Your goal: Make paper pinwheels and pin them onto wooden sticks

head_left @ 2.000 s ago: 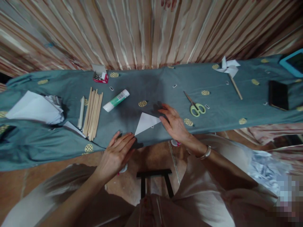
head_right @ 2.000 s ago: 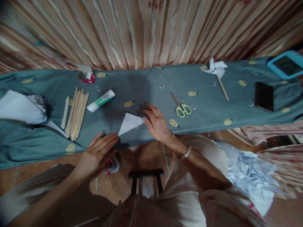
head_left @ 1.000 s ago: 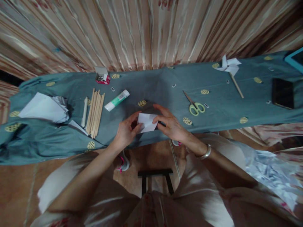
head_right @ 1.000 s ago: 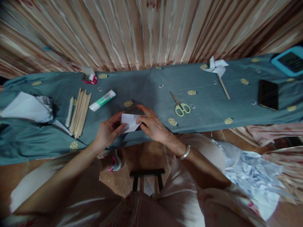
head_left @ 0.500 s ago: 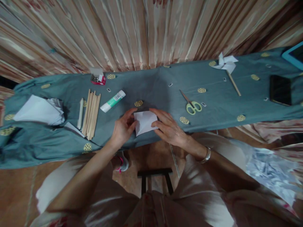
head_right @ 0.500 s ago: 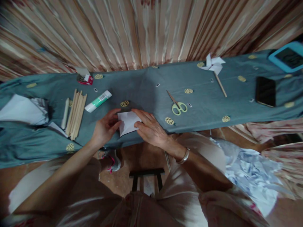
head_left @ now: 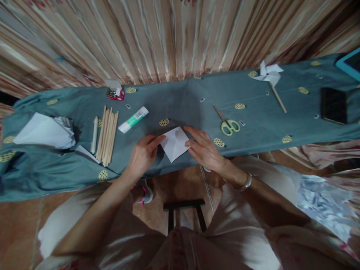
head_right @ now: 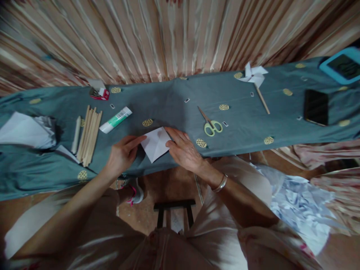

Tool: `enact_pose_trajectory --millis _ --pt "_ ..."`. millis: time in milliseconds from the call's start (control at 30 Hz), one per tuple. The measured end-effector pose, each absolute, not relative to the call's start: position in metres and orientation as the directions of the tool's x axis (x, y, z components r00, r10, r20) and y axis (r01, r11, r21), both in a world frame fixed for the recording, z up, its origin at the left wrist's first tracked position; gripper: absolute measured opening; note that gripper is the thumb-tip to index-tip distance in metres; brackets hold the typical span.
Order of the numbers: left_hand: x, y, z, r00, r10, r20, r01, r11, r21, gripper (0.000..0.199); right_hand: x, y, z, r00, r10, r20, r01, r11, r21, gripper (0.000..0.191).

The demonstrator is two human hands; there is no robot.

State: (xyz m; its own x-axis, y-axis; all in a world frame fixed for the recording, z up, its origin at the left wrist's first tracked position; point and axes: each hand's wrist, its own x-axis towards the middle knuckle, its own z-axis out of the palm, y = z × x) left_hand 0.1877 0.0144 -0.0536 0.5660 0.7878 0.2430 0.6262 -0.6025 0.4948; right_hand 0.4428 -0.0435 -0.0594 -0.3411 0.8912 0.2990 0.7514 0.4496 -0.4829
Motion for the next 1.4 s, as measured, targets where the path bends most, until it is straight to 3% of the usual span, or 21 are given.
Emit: enact_pose_trajectory --millis 200,467,700,900,1100,1233,1400 --pt "0.190 0.017 -0.056 0.625 0.688 0.367 0.599 -0.725 0.340 0.030 0.445 -0.043 -0.060 -0.332 0.897 0.293 0.751 0.439 -0.493 0.020" --pt "0.193 0.009 -0.045 0.708 0.614 0.349 0.561 -0.789 0.251 0.021 0.445 -0.047 -0.056 -0.376 0.872 0.315 0.737 0.487 -0.468 0.024" --pt "0.192 -0.004 -0.043 0.741 0.575 0.348 0.484 -0.816 0.317 0.022 0.448 -0.053 -0.054 -0.393 0.854 0.342 0.744 0.514 -0.428 0.026" --pt "0.193 -0.003 -0.045 0.644 0.719 0.262 0.547 -0.671 0.500 0.026 0.447 -0.050 -0.056 -0.297 0.909 0.291 0.685 0.415 -0.598 0.025" --pt "0.197 0.002 -0.049 0.552 0.812 0.190 0.582 -0.539 0.609 0.030 0.444 -0.044 -0.056 -0.218 0.938 0.270 0.653 0.346 -0.674 0.019" --pt "0.199 0.004 -0.053 0.495 0.855 0.155 0.602 -0.465 0.649 0.028 0.442 -0.043 -0.058 -0.119 0.971 0.205 0.660 0.232 -0.715 0.011" --pt "0.199 0.005 -0.053 0.464 0.879 0.114 0.647 -0.423 0.635 0.029 0.439 -0.044 -0.059 -0.042 0.983 0.180 0.596 0.169 -0.785 0.018"
